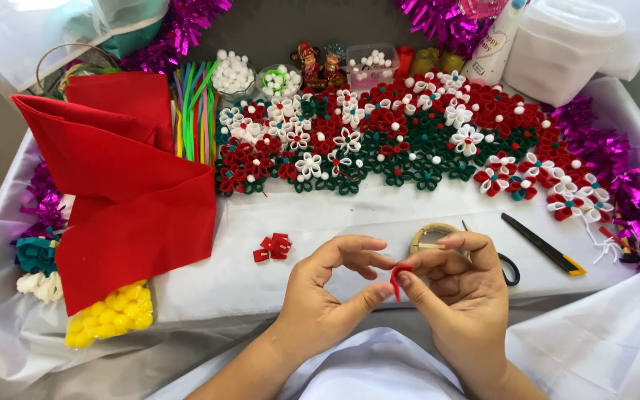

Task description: Folding small squares of red fabric into decorative petals and trimming the edges with scissors.

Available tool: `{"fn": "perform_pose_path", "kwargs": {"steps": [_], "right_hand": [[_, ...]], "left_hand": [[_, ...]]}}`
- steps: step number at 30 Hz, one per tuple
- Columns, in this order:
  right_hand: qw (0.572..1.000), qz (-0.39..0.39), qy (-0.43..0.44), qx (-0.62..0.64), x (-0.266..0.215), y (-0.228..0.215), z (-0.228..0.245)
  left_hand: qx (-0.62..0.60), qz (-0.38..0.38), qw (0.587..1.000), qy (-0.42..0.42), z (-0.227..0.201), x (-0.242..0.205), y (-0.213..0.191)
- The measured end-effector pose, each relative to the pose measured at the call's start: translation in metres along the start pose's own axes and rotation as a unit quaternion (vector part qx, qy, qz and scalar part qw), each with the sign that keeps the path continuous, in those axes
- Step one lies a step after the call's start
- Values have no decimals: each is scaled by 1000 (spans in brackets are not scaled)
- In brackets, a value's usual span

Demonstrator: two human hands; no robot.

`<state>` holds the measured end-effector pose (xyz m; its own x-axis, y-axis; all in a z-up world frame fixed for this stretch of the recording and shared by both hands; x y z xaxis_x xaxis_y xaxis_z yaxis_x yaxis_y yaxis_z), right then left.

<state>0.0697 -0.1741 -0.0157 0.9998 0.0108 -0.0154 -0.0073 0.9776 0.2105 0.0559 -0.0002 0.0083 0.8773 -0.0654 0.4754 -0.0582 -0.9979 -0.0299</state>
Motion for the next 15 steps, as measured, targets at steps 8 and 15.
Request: {"fn": "perform_pose_path", "kwargs": {"steps": [8,15], "right_hand": [[997,57,-29,-30,-9,9,11],[998,35,-44,-31,-11,12,14]], "left_hand": [[-3,-43,999,3,-2,-2,-7],[7,-54,998,13,-7,-5,-8]]}}
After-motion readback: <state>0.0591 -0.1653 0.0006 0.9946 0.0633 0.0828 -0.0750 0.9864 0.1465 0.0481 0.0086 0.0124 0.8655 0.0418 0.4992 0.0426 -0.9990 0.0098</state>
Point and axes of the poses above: each hand's wrist, its own x-axis towards the middle knuckle, its own y-axis out of the palm, z = x × y, the point moved 6 cm from there along x, towards the middle knuckle, and after that the axes turned 12 degrees about y, right-handed, at the moved point
